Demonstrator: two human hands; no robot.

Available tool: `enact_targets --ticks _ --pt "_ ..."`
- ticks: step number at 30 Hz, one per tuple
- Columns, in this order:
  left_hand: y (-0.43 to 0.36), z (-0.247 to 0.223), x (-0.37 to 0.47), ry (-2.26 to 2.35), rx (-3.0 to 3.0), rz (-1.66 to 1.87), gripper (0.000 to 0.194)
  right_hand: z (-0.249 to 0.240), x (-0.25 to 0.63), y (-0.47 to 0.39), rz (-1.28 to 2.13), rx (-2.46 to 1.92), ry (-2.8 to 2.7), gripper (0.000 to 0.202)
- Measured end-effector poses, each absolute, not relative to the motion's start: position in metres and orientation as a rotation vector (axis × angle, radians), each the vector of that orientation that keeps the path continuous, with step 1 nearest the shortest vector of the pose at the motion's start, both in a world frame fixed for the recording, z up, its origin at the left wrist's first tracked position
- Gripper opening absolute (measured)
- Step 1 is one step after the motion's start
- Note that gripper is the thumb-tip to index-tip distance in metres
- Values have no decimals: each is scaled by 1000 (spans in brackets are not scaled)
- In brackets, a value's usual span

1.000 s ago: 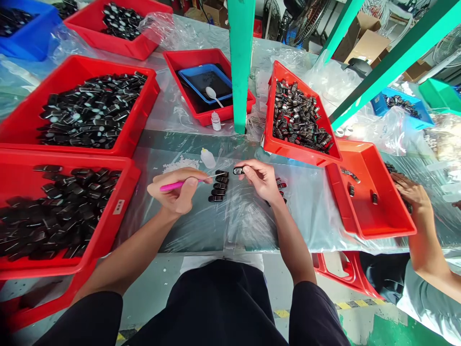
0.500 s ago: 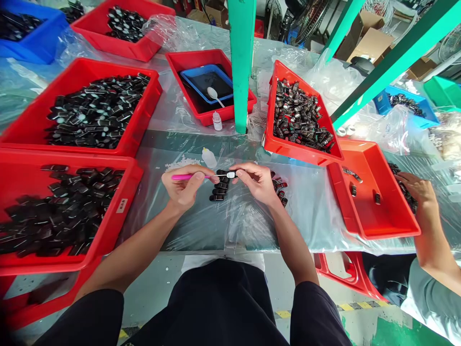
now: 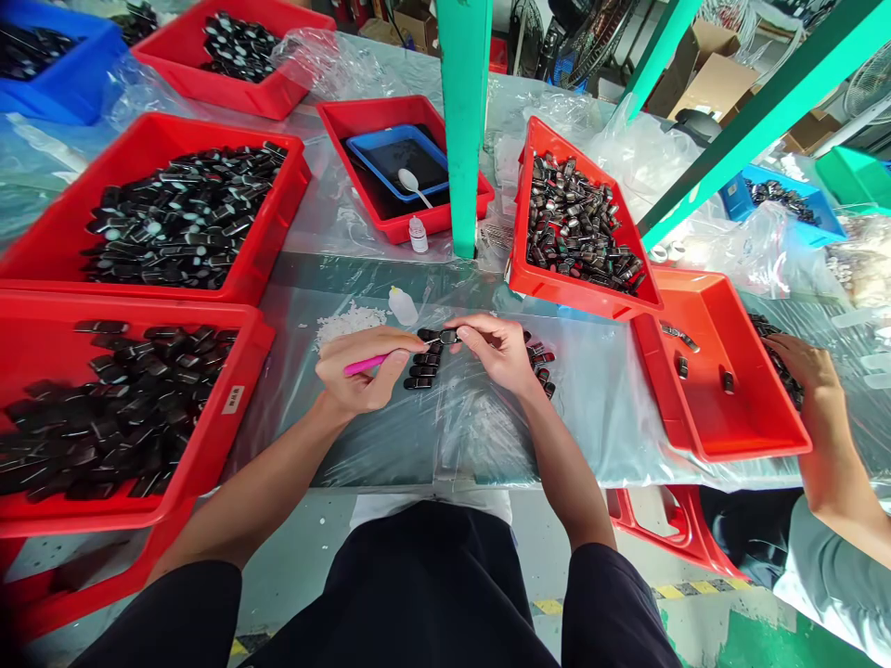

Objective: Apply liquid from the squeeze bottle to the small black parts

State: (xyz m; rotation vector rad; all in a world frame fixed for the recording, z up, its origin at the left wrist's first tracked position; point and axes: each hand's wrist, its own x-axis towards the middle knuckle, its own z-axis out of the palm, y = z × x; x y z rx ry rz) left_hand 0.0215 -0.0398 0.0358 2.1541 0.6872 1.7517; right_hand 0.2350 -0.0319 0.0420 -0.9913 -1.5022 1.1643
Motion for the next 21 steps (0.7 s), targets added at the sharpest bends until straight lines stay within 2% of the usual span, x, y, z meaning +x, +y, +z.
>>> enact_targets --ticks 13,21 --pt "-46 43 26 635 2381 1905 19 40 240 -28 1220 -996 -1553 51" --pt "-47 44 24 722 2101 1867 19 40 246 -28 1197 -1002 -1498 52"
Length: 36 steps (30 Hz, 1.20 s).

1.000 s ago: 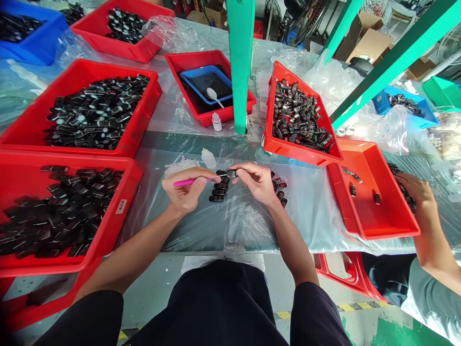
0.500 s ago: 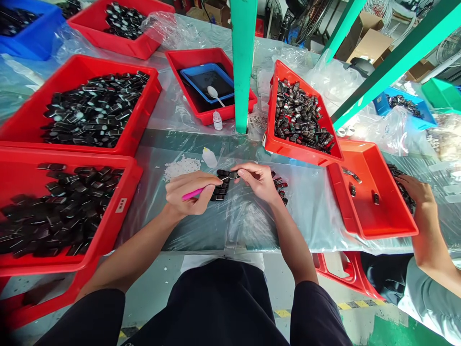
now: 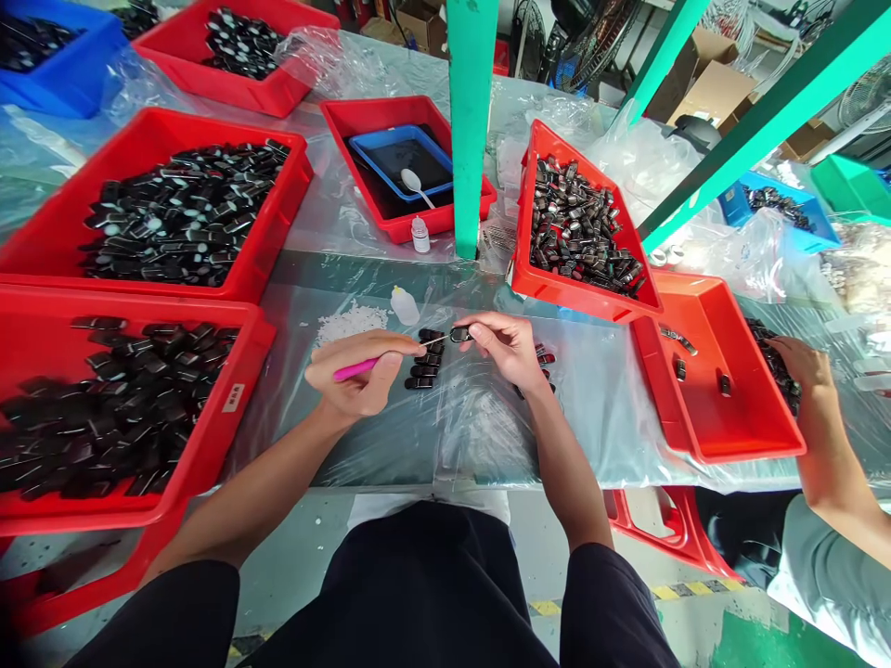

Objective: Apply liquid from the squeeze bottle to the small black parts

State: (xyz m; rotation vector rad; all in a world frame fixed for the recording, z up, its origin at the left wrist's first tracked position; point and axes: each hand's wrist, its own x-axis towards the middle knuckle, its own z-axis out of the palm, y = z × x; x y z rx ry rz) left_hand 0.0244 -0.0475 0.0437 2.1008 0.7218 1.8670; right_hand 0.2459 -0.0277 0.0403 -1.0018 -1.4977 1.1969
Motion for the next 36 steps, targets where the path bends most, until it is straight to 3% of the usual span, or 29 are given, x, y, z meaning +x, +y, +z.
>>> enact_targets --ticks 36 --pt "-51 45 29 546 2676 1986 12 43 239 -30 1235 -919 -1464 47"
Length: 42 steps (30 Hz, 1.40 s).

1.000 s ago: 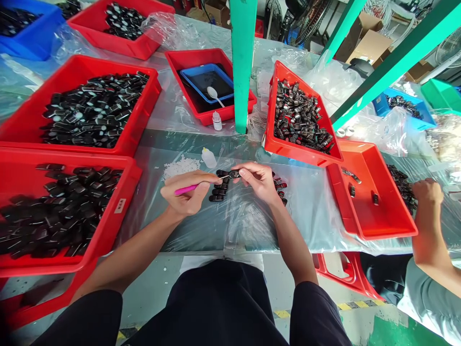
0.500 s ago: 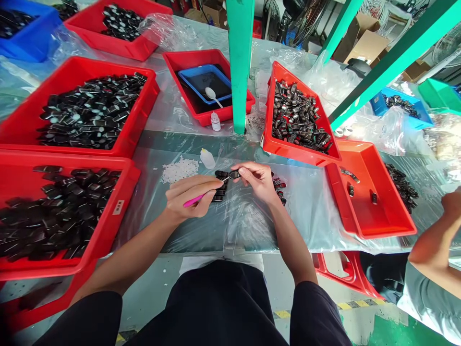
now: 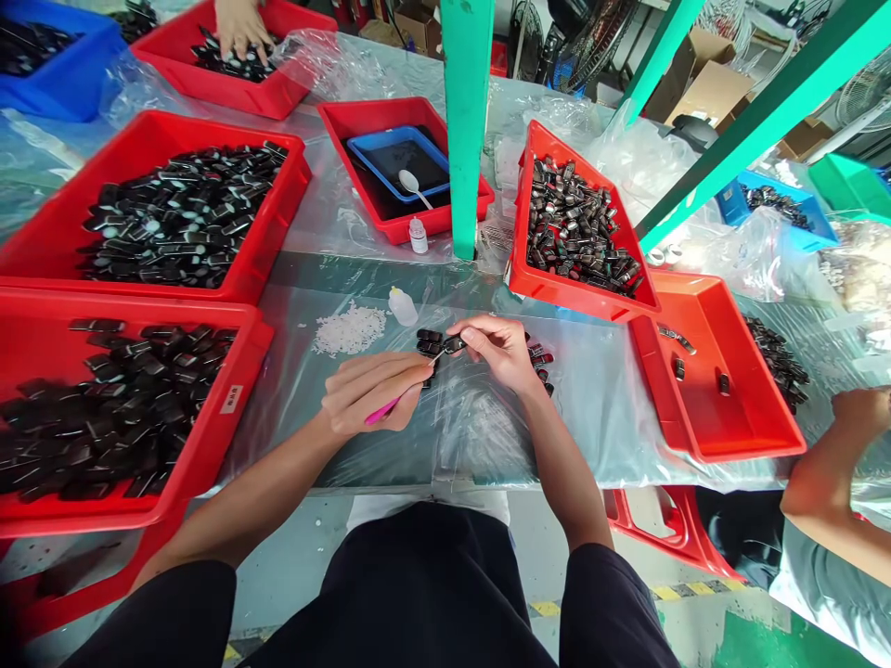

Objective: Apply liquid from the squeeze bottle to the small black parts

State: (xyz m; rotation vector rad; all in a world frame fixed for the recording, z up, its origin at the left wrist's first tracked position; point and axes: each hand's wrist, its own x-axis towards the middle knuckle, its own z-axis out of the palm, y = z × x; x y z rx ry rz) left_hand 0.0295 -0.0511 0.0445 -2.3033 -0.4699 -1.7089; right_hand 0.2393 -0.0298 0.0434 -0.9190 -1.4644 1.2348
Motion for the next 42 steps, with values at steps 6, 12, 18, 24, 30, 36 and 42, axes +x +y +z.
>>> enact_targets --ticks 6,12,18,24,30,36,42 --pt "-52 45 29 -697 -2381 -2043 18 40 243 -26 1254 -915 -1417 49" --pt "-50 45 24 -859 -2585 -2238 21 42 245 -27 1277 -887 -1402 44" --pt "-49 46 25 -1000 -2490 -2420 27 43 245 -28 1282 -901 -1408 45" --pt "-50 51 27 -962 -2578 -2442 26 44 243 -28 1277 -908 -1443 48" --pt "-50 50 26 -1043 -2545 -2446 31 45 243 -29 1290 -960 -1442 52" --pt "-48 51 26 -930 -2574 -2507 23 41 244 -29 1273 -951 -1452 51" --pt "-48 50 26 -1020 -2578 -2516 27 42 243 -29 1266 -929 -1470 50"
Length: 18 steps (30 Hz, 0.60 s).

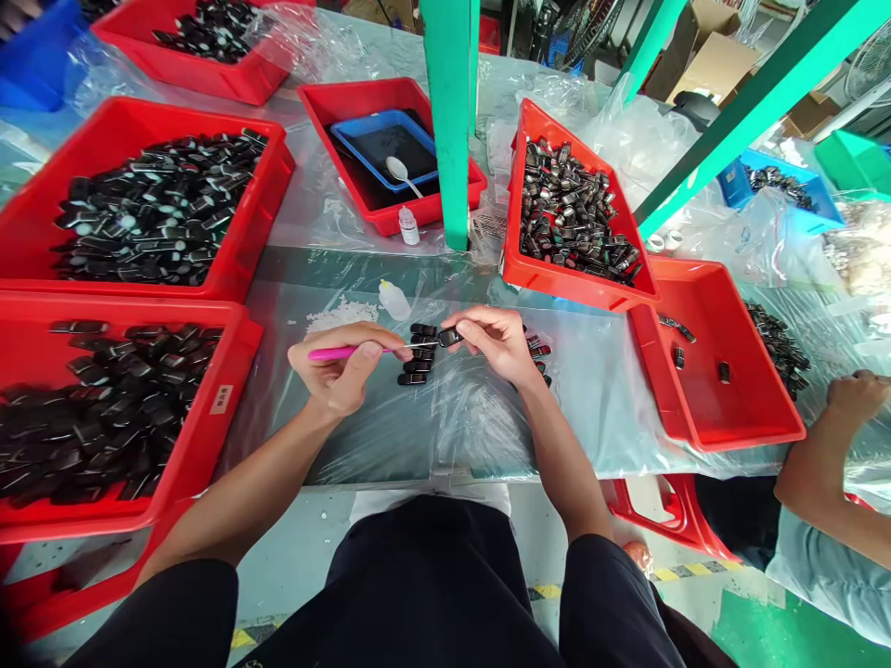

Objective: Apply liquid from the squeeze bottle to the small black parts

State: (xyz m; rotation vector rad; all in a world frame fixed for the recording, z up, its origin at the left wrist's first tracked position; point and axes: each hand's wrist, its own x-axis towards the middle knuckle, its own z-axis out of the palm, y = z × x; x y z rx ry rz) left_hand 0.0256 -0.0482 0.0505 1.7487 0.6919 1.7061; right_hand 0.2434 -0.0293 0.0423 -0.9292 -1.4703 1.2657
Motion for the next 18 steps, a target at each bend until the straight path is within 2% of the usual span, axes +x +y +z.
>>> enact_targets --ticks 9,15,18 --pt "-46 50 25 641 1654 1645 26 46 243 -31 1260 -916 -1526 48" --pt "-47 51 24 746 1695 1612 35 47 241 -33 1230 -958 -1497 50" --pt "-47 51 24 745 1688 1612 33 48 240 -33 1230 -948 -1489 48"
